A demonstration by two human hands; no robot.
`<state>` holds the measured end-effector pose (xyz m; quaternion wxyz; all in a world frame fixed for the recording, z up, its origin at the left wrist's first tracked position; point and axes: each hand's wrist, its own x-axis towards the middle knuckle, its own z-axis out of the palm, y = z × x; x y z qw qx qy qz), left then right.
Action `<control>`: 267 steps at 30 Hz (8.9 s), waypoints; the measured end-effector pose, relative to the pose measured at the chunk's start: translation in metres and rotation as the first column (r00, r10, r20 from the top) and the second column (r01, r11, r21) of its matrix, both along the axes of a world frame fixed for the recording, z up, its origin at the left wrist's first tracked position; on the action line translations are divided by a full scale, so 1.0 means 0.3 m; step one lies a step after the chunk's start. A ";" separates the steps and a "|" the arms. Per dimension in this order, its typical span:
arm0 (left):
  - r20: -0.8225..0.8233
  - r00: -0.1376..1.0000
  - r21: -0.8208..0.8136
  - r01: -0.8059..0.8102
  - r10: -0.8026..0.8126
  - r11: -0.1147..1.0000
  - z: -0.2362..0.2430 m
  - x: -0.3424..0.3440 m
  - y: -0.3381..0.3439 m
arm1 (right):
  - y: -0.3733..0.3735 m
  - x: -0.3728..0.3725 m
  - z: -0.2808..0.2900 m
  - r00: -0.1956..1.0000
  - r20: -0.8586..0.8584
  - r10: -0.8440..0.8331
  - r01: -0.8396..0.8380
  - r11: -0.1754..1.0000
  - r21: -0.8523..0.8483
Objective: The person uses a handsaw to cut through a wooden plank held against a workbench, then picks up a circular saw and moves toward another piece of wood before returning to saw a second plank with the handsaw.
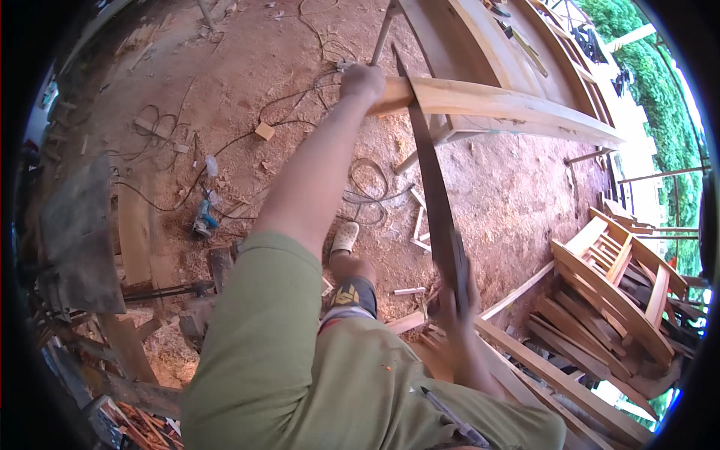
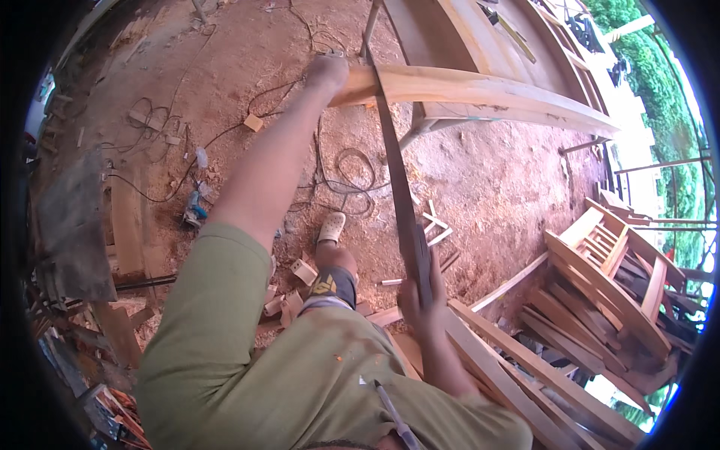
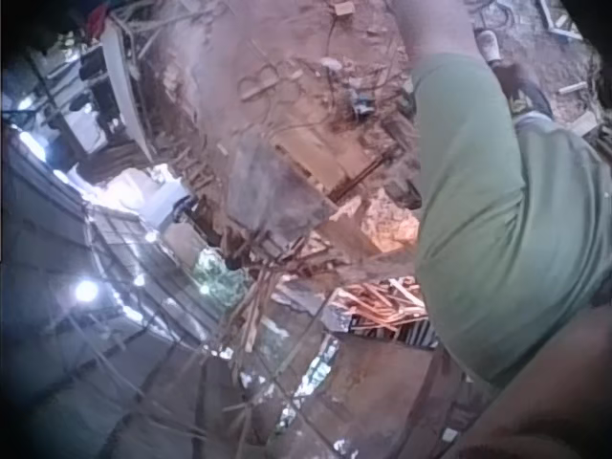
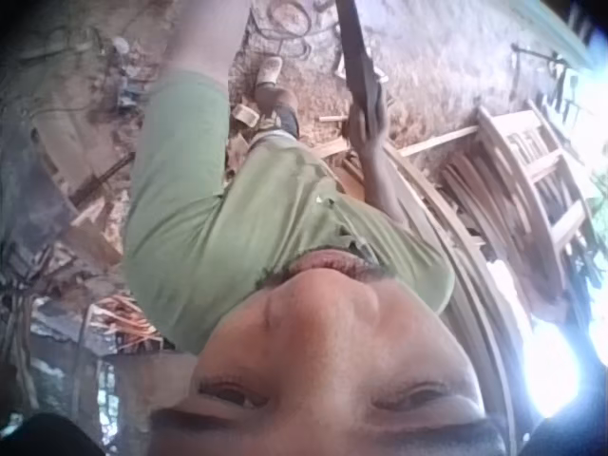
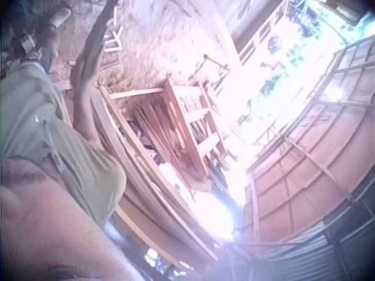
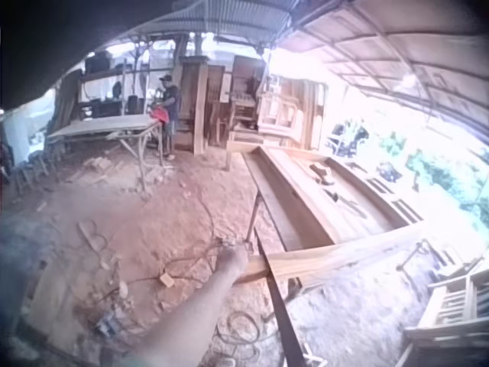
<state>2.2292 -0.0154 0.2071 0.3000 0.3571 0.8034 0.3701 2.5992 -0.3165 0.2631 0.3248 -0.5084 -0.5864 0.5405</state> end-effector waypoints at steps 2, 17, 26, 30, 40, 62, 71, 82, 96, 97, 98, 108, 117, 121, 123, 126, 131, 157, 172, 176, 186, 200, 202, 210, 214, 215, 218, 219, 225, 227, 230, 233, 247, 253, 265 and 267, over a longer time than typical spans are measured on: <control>-0.168 0.980 0.064 0.121 -0.109 0.991 -0.024 0.075 0.064 | 0.398 -0.220 -0.064 0.998 0.053 -0.037 0.019 0.954 0.300; 0.183 0.980 0.006 -0.077 0.075 0.997 0.131 0.138 -0.038 | -0.255 0.215 0.050 0.953 -0.128 -0.274 0.237 0.940 -0.247; 0.027 0.999 0.102 0.018 -0.020 0.995 0.073 0.105 0.030 | 0.786 -0.486 0.177 0.996 0.086 -0.028 0.012 0.983 0.183; -0.022 0.998 0.103 0.056 -0.054 0.993 0.060 0.064 0.022 | 0.530 -0.335 0.057 0.991 0.125 -0.046 -0.014 0.896 0.443; 0.048 0.996 0.030 -0.071 0.070 0.997 0.049 0.105 0.016 | 0.033 0.039 -0.023 0.993 0.079 -0.083 0.068 0.982 0.174; -0.145 0.989 0.031 0.025 -0.020 0.999 -0.015 0.092 0.038 | 0.382 -0.126 -0.112 0.991 0.131 0.013 -0.046 0.967 0.252; -0.095 0.992 0.061 -0.074 0.080 0.995 0.031 0.055 0.011 | 0.409 -0.250 0.022 0.996 0.089 0.003 -0.022 0.978 0.208; -0.007 0.998 0.058 -0.067 0.068 0.996 0.065 0.161 0.027 | 0.371 -0.140 -0.109 0.971 0.228 -0.074 -0.002 0.948 0.318; 0.024 0.997 -0.003 -0.068 0.068 0.998 0.079 0.112 -0.014 | -0.228 0.136 0.059 0.985 0.041 -0.165 0.163 0.986 0.039; 0.059 0.995 -0.001 -0.078 0.078 0.997 0.087 0.113 -0.033 | -0.250 0.146 0.061 0.986 0.026 -0.165 0.163 0.985 0.052; 0.093 0.991 0.000 -0.092 0.092 0.996 0.091 0.111 -0.054 | -0.231 0.143 0.042 0.984 0.058 -0.166 0.164 0.986 0.024; 0.095 0.995 0.050 -0.047 0.042 0.998 0.047 0.113 0.026 | 0.744 -0.395 0.049 0.968 0.252 0.008 -0.097 0.935 0.342; 0.033 0.996 0.011 -0.081 0.080 0.997 0.099 0.135 -0.053 | -0.331 0.222 -0.018 0.946 -0.128 -0.299 0.287 0.953 -0.102; 0.083 0.992 0.076 -0.097 0.091 0.992 0.095 0.134 -0.061 | -0.035 0.121 -0.234 0.973 0.212 -0.087 0.013 0.944 0.330; 0.024 0.993 0.095 -0.115 0.113 0.989 0.107 0.152 -0.038 | 0.266 -0.036 -0.360 0.974 0.206 -0.089 -0.035 0.847 0.530; 0.031 0.996 0.067 -0.089 0.087 0.994 0.118 0.187 -0.001 | 0.683 -0.358 0.068 0.987 0.158 -0.010 -0.047 0.936 0.350; 0.035 0.992 0.077 -0.120 0.118 0.990 0.076 0.086 0.005 | 0.507 -0.297 0.049 0.980 0.197 -0.002 -0.080 0.909 0.409; 0.068 0.993 0.078 -0.103 0.098 0.992 0.064 0.132 -0.012 | -0.203 0.186 0.019 0.985 0.035 -0.170 0.173 0.982 -0.080; 0.061 0.995 0.085 -0.082 0.077 0.993 0.073 0.144 0.020 | 0.541 -0.201 -0.094 0.792 0.543 -0.279 -0.477 0.273 0.836; 0.093 0.989 0.040 -0.116 0.112 0.992 0.059 0.078 -0.042 | -0.092 0.078 0.016 0.996 0.059 -0.073 0.075 0.997 -0.028; -0.024 0.998 0.122 -0.061 0.064 0.991 0.071 0.137 -0.008 | 0.649 -0.349 -0.127 0.995 0.086 -0.052 -0.004 0.837 0.548; 0.124 0.991 -0.014 -0.043 0.044 0.999 0.094 0.137 -0.034 | -0.184 0.188 -0.035 0.990 0.033 -0.135 0.136 0.991 -0.016; 0.158 0.983 0.002 -0.092 0.091 0.996 0.093 0.122 -0.042 | -0.003 0.052 -0.072 0.994 0.066 -0.088 0.092 0.994 -0.065; -0.005 1.000 0.111 0.023 -0.023 0.994 0.028 0.070 0.013 | 0.595 -0.399 0.072 0.996 0.043 -0.083 0.078 0.989 0.124; -0.033 0.999 0.021 -0.003 0.004 1.000 0.037 0.076 0.050 | 0.313 -0.141 0.005 0.994 0.103 -0.033 0.023 0.994 0.106; -0.117 0.992 -0.041 0.034 -0.039 0.999 0.039 0.076 0.034 | 0.192 -0.044 -0.021 0.993 0.118 -0.029 0.019 0.996 0.088; 0.008 1.000 -0.068 0.008 -0.008 0.998 0.053 0.053 0.001 | -0.123 0.132 0.110 0.959 0.280 0.035 -0.076 0.987 0.138; 0.003 1.000 -0.069 0.013 -0.013 0.998 0.053 0.068 -0.012 | -0.128 0.152 0.122 0.920 0.384 0.075 -0.176 0.956 0.236; -0.135 0.987 0.056 0.092 -0.084 0.994 -0.051 0.114 0.095 | 0.433 -0.193 -0.050 0.992 0.124 -0.010 -0.033 0.939 0.341; -0.203 0.979 0.081 0.045 -0.028 0.996 -0.144 -0.032 0.109 | 0.664 -0.493 -0.011 1.000 -0.006 -0.025 0.026 0.950 0.310; -0.010 0.999 0.083 0.048 -0.048 0.995 -0.098 0.129 0.104 | 0.738 -0.363 0.015 0.998 0.044 0.037 -0.043 0.989 0.142; -0.071 0.996 0.086 0.051 -0.045 0.995 -0.091 0.019 0.124 | 0.511 -0.317 0.007 0.999 0.046 -0.013 -0.005 0.931 0.365; 0.153 0.986 0.040 -0.067 0.060 0.997 0.073 0.151 0.011 | 0.657 -0.315 -0.167 0.999 0.040 -0.013 -0.010 0.856 0.517; 0.001 1.000 0.044 0.022 -0.022 0.999 0.002 0.069 0.045 | 0.583 -0.360 0.012 0.997 0.076 0.012 -0.048 0.868 0.493; 0.085 0.996 0.054 -0.021 0.016 0.998 0.010 0.067 0.041 | 0.326 -0.142 -0.042 0.984 0.175 -0.004 -0.056 0.939 0.339; 0.091 0.994 0.090 0.048 -0.057 0.995 0.056 0.212 0.078 | 0.729 -0.294 -0.079 0.978 0.202 -0.056 -0.079 0.794 0.603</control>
